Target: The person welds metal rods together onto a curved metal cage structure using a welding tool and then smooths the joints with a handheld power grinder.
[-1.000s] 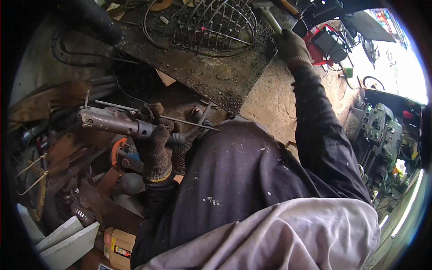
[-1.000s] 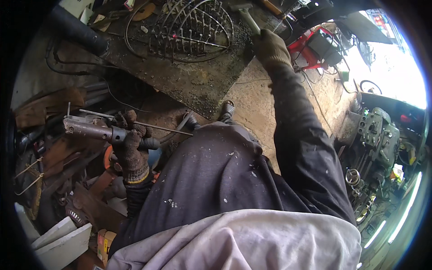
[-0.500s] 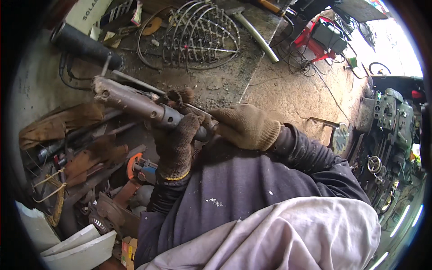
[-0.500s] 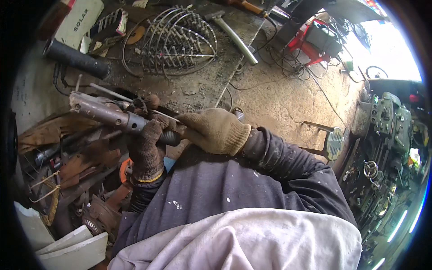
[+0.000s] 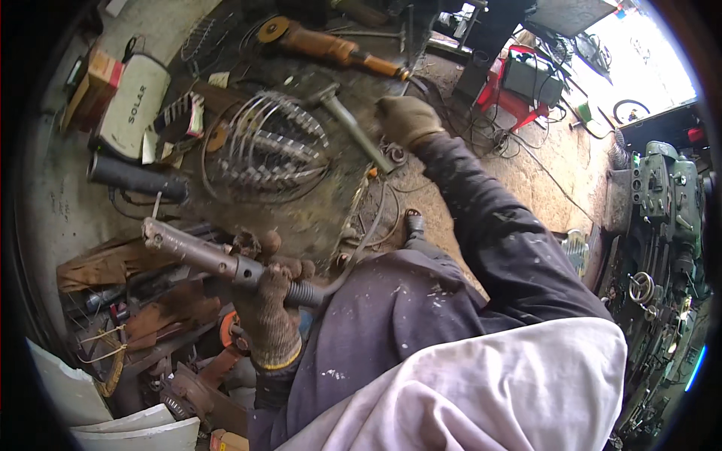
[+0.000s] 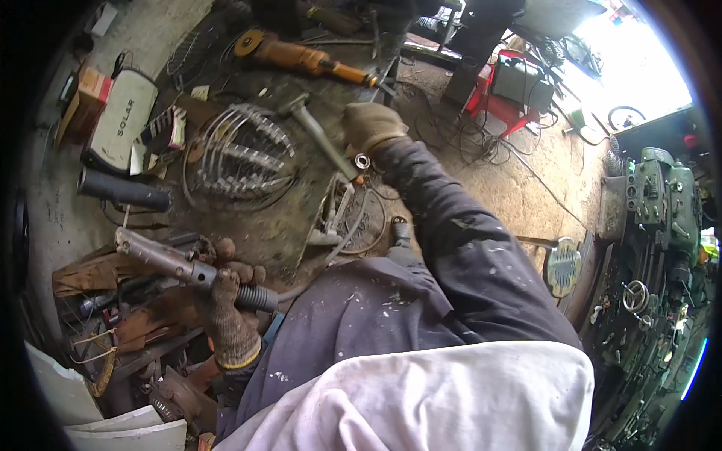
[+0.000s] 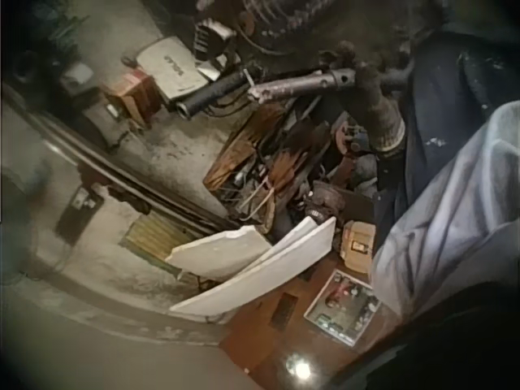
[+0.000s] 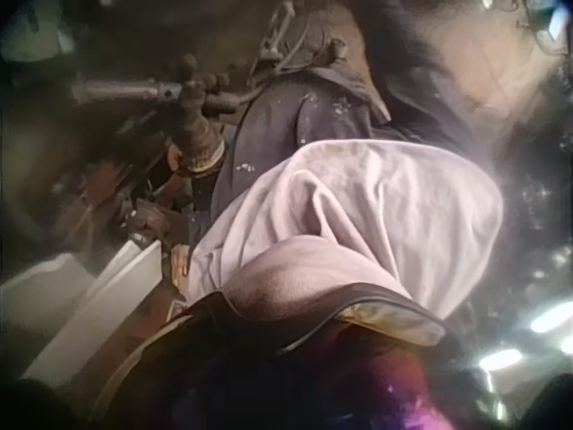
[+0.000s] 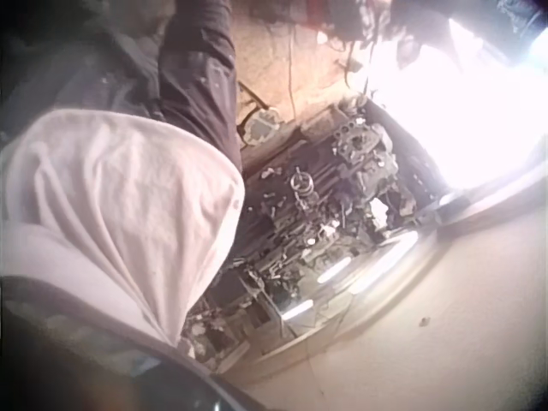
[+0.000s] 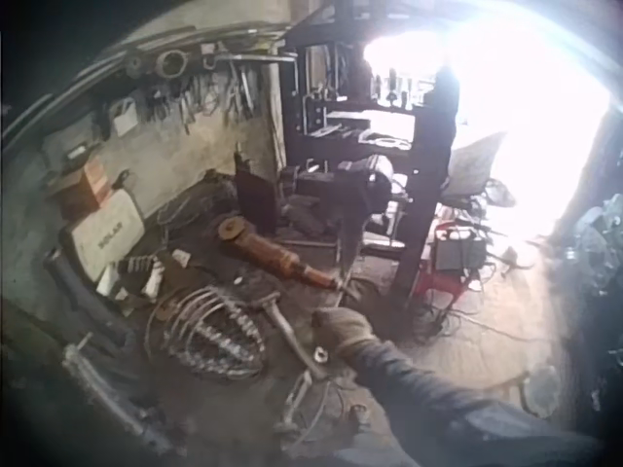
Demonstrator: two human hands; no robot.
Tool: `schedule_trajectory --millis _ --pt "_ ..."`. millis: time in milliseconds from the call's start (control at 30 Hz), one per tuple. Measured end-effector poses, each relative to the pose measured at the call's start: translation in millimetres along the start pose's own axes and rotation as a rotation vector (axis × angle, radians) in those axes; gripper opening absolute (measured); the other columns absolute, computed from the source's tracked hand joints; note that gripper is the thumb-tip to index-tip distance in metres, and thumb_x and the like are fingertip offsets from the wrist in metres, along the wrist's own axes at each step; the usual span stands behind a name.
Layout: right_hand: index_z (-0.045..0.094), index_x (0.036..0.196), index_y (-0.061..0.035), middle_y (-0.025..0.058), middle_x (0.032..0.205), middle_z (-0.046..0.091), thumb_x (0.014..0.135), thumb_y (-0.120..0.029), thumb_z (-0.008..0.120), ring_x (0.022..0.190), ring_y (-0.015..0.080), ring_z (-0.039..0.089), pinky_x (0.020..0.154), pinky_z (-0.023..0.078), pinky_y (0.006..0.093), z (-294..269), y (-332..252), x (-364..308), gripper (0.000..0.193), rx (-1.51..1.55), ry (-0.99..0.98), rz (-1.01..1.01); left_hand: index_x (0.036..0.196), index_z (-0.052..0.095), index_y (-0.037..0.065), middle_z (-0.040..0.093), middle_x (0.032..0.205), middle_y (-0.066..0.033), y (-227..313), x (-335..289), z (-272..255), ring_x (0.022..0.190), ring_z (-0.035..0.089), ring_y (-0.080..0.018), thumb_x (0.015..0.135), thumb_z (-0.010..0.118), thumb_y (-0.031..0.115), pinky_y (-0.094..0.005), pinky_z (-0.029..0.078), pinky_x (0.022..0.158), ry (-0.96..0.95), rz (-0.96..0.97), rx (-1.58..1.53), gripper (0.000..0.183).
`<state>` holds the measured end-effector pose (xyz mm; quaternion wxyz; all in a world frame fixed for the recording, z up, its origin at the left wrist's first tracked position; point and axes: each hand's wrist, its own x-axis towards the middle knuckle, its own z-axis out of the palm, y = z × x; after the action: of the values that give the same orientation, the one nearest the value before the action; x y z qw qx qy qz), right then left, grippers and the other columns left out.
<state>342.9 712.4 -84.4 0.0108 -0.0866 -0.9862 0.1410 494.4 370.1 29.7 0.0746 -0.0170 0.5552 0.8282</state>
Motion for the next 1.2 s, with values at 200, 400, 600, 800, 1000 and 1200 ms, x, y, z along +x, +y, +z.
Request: schedule_trajectory --millis 200,400,600,800,1000,1200 --pt "0.061 0.133 -0.0139 0.0191 0.113 0.066 0.088 -0.035 0.074 0.105 0.0369 0.065 0.085 0.054 0.0478 -43 -12 -51 0.052 0.464 0.098 -0.201 0.131 0.05 0.005 0.067 0.112 -0.0139 -17 17 101 0.079 0.065 -0.0191 0.09 0.074 0.012 -0.0414 0.06 0.075 0.047 0.073 -0.003 0.048" --pt "0.046 0.145 -0.0025 0.0225 0.115 0.066 0.094 -0.045 0.067 0.108 0.0358 0.066 0.094 0.052 0.0446 -80 19 -118 0.07 1.218 -0.109 -0.542 0.119 0.054 0.0 0.067 0.11 -0.0123 -53 82 197 0.085 0.063 -0.0166 0.093 0.075 0.025 -0.0317 0.055 0.075 -0.069 -0.018 0.206 0.042" --pt "0.045 0.144 0.0004 0.0158 0.101 0.069 0.098 -0.032 0.067 0.086 0.0207 0.069 0.077 0.057 0.0357 -82 97 -100 0.06 1.175 0.238 -0.296 0.141 0.041 -0.006 0.059 0.13 -0.0215 -52 98 286 0.117 0.063 -0.0274 0.094 0.075 0.035 -0.0361 0.054 0.096 -0.519 0.015 0.79 0.071" --pt "0.052 0.125 0.0006 0.0033 0.085 0.062 0.105 -0.035 0.055 0.072 0.0104 0.062 0.064 0.054 0.0277 -105 175 -45 0.04 1.424 0.404 0.022 0.144 0.044 -0.005 0.064 0.125 -0.0195 -63 83 273 0.111 0.067 -0.0251 0.098 0.069 0.031 -0.038 0.054 0.099 -0.741 -0.005 0.455 0.064" --pt "0.052 0.133 0.0032 0.0159 0.107 0.07 0.097 -0.032 0.066 0.097 0.0252 0.069 0.084 0.056 0.0364 -134 219 94 0.052 1.056 0.758 0.262 0.137 0.047 -0.008 0.062 0.127 -0.0212 -69 73 206 0.103 0.07 -0.0232 0.099 0.068 0.018 -0.034 0.058 0.089 -0.348 -0.08 0.553 0.05" --pt "0.045 0.144 0.003 0.0292 0.134 0.058 0.088 -0.03 0.067 0.129 0.0423 0.053 0.108 0.043 0.047 -86 267 239 0.068 0.361 1.208 0.32 0.134 0.05 -0.007 0.063 0.12 -0.0183 -111 51 136 0.096 0.07 -0.0239 0.1 0.06 0.011 -0.0339 0.058 0.086 -0.081 -0.147 0.575 0.04"
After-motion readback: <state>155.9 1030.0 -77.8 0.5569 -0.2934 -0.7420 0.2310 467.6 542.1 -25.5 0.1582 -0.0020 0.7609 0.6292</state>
